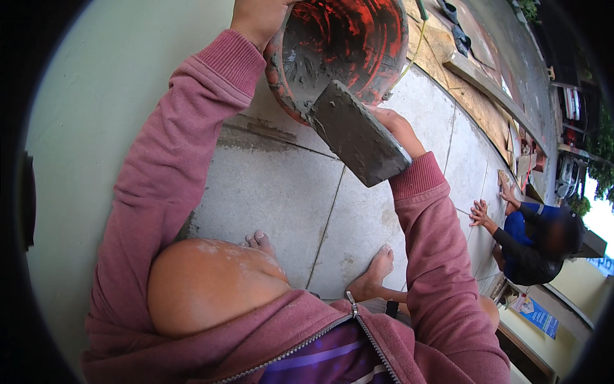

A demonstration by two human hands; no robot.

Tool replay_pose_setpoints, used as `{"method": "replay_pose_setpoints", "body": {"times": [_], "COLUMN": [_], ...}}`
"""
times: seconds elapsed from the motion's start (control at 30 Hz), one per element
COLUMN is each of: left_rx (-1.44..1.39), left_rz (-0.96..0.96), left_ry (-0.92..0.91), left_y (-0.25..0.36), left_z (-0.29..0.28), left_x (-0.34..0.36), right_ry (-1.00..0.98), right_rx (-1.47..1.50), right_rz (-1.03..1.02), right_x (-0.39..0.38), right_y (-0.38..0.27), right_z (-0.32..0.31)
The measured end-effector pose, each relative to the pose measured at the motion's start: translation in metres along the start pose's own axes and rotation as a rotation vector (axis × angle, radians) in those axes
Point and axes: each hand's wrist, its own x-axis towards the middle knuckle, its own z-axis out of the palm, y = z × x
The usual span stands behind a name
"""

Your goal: Apply grout to the seams between floor tiles using a trowel and cleaning up excess with a cloth.

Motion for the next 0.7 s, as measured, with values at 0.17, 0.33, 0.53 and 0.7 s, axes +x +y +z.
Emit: {"method": "replay_pose_setpoints", "body": {"times": [0.17, 0.33, 0.53, 0.7], "left_rx": [-0.222, -0.225, -0.18, -0.147], "left_rz": [0.007, 0.05, 0.051, -0.009], "left_ry": [0.138, 0.159, 0.174, 0.155], "left_y": [0.01, 0.005, 0.008, 0.008], "left_z": [0.002, -0.005, -0.006, -0.001], "left_x": [0.002, 0.002, -0.003, 0.001], "right_ry": [0.077, 0.212, 0.154, 0.206], "right_rx": [0.124, -0.338, -1.123, -0.996], "right_rz": [0.19, -0.05, -0.373, -0.345], "right_x": [-0.025, 0.007, 0.014, 0.023], "right_y": [0.052, 0.11, 0.115, 0.11], "right_z": [0.011, 0.039, 0.066, 0.061]}}
